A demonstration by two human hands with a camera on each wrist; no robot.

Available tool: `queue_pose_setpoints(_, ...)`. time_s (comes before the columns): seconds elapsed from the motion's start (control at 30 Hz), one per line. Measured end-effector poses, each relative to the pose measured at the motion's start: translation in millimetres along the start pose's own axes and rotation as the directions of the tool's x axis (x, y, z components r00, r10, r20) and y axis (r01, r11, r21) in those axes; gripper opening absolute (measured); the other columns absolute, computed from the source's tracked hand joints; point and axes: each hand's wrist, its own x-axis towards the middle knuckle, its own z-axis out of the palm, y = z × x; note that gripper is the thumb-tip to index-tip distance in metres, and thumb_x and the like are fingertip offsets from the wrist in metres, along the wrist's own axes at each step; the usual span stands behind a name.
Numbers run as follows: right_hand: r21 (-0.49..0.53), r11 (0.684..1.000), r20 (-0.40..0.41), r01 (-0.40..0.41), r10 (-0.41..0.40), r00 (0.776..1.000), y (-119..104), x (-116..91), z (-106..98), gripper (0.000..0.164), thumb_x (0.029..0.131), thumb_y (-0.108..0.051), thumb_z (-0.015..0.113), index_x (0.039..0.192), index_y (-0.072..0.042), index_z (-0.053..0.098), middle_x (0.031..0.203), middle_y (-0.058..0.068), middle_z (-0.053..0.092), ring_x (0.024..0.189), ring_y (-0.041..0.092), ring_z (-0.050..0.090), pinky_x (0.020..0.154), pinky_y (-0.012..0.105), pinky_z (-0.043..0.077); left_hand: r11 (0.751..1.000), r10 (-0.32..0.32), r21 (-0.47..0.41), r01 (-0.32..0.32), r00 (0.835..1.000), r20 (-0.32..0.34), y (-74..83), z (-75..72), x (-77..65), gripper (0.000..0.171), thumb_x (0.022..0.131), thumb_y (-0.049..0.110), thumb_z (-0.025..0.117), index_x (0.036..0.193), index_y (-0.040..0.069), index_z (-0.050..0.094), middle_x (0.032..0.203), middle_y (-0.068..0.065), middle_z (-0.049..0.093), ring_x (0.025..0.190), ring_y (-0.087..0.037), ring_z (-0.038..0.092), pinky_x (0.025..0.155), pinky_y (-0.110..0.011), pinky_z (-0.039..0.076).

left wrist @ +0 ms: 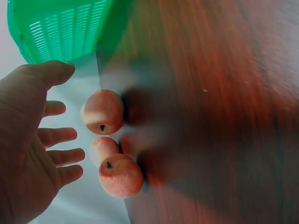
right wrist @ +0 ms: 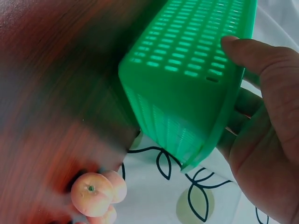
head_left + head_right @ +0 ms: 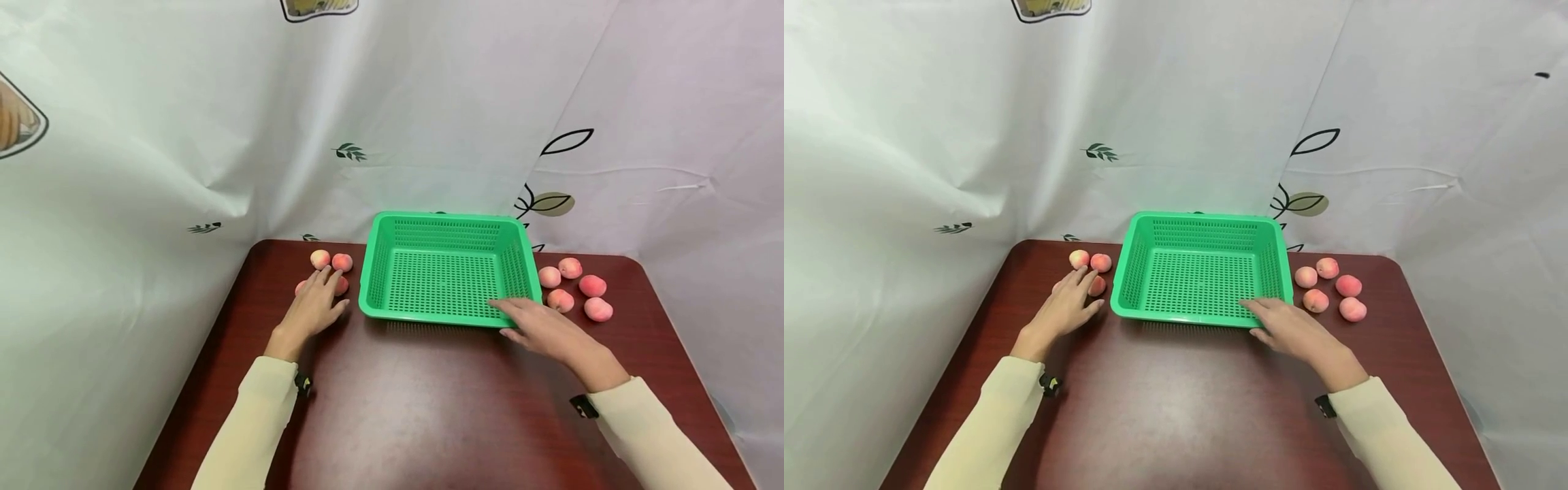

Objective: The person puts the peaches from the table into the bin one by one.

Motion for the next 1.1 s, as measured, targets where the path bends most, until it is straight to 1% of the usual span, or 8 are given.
queue_pose_setpoints(0.2, 0.0, 0.997, -0.032, 0.08, -0.08, 0.996, -1.8, 2.8, 6.6, 0.053, 0.088, -0.005, 0.077, 0.139, -0.003, 0.06, 0.127, 0.014, 0.071, 0.116, 0.034, 0.069, 0.096, 0.049, 0.055, 0.999, -0.023, -0.028, 0.023, 1.0, 0.004, 1.8, 0.0, 11.0, 0.065, 0.093, 0.026, 0.072, 0.149, 0.002, 0.047, 0.15, -0.026, 0.047, 0.14, -0.044, 0.045, 0.116, -0.058, 0.038)
queue_pose_setpoints(0.33, -0.028, 0.995, -0.036, 0.101, -0.102, 0.994, -3.1, 2.5, 10.6, 0.049, 0.088, -0.003, 0.076, 0.136, -0.004, 0.063, 0.123, 0.011, 0.073, 0.112, 0.029, 0.071, 0.094, 0.046, 0.057, 0.998, -0.047, -0.043, 0.049, 0.998, 0.04, 5.1, 0.6, 15.8, 0.064, 0.094, 0.024, 0.071, 0.149, 0.003, 0.046, 0.15, -0.026, 0.047, 0.14, -0.045, 0.044, 0.114, -0.059, 0.039)
queue_pose_setpoints(0.43, -0.04, 0.994, -0.046, 0.102, -0.103, 0.994, -3.7, 2.4, 13.6, 0.04, 0.09, 0.0, 0.072, 0.13, -0.006, 0.067, 0.118, 0.007, 0.075, 0.107, 0.025, 0.072, 0.092, 0.044, 0.057, 0.996, -0.066, -0.057, 0.07, 0.995, 0.075, 7.4, 2.3, 18.8, 0.065, 0.094, 0.022, 0.07, 0.151, 0.003, 0.044, 0.151, -0.026, 0.045, 0.142, -0.045, 0.042, 0.113, -0.06, 0.04)
queue_pose_setpoints(0.5, -0.04, 0.994, -0.055, 0.1, -0.102, 0.993, -4.5, 3.8, 15.6, 0.028, 0.091, 0.001, 0.068, 0.118, -0.008, 0.07, 0.104, 0.001, 0.074, 0.095, 0.02, 0.071, 0.085, 0.039, 0.058, 0.995, -0.075, -0.065, 0.081, 0.993, 0.088, 8.3, 4.0, 20.5, 0.066, 0.095, 0.021, 0.07, 0.153, 0.004, 0.043, 0.151, -0.026, 0.044, 0.141, -0.046, 0.042, 0.111, -0.061, 0.041)
queue_pose_setpoints(0.6, -0.059, 0.993, -0.081, 0.099, -0.104, 0.991, -5.4, 6.2, 19.0, 0.018, 0.091, 0.003, 0.063, 0.098, -0.014, 0.065, 0.082, -0.009, 0.062, 0.076, 0.011, 0.061, 0.072, 0.031, 0.051, 0.994, -0.08, -0.065, 0.086, 0.993, 0.092, 8.7, 7.1, 22.3, 0.066, 0.095, 0.019, 0.071, 0.153, 0.004, 0.042, 0.149, -0.026, 0.045, 0.136, -0.047, 0.045, 0.106, -0.061, 0.044)
queue_pose_setpoints(0.7, -0.088, 0.991, -0.106, 0.099, -0.108, 0.988, -6.6, 8.0, 22.0, 0.023, 0.089, 0.005, 0.062, 0.086, -0.017, 0.054, 0.071, -0.012, 0.044, 0.066, 0.008, 0.048, 0.066, 0.027, 0.043, 0.996, -0.069, -0.054, 0.074, 0.994, 0.083, 8.2, 10.5, 23.1, 0.064, 0.094, 0.018, 0.071, 0.15, 0.003, 0.045, 0.144, -0.026, 0.047, 0.131, -0.046, 0.049, 0.103, -0.06, 0.046)
queue_pose_setpoints(0.83, -0.12, 0.989, -0.126, 0.09, -0.105, 0.986, -8.4, 8.3, 24.9, 0.027, 0.086, 0.006, 0.062, 0.083, -0.017, 0.049, 0.067, -0.012, 0.039, 0.062, 0.009, 0.045, 0.063, 0.026, 0.041, 0.997, -0.063, -0.049, 0.067, 0.996, 0.065, 7.1, 14.1, 23.5, 0.055, 0.093, 0.016, 0.072, 0.142, 0.002, 0.051, 0.14, -0.025, 0.05, 0.127, -0.045, 0.051, 0.102, -0.06, 0.047)
queue_pose_setpoints(1.1, -0.177, 0.98, -0.181, 0.087, -0.119, 0.976, -8.1, 5.9, 29.6, 0.025, 0.083, 0.009, 0.063, 0.087, -0.013, 0.051, 0.066, -0.008, 0.044, 0.06, 0.013, 0.048, 0.06, 0.029, 0.043, 0.998, -0.063, -0.017, 0.064, 0.996, 0.061, 5.8, 19.2, 26.1, 0.031, 0.092, 0.014, 0.072, 0.117, 0.003, 0.058, 0.129, -0.024, 0.053, 0.115, -0.043, 0.054, 0.091, -0.059, 0.05)
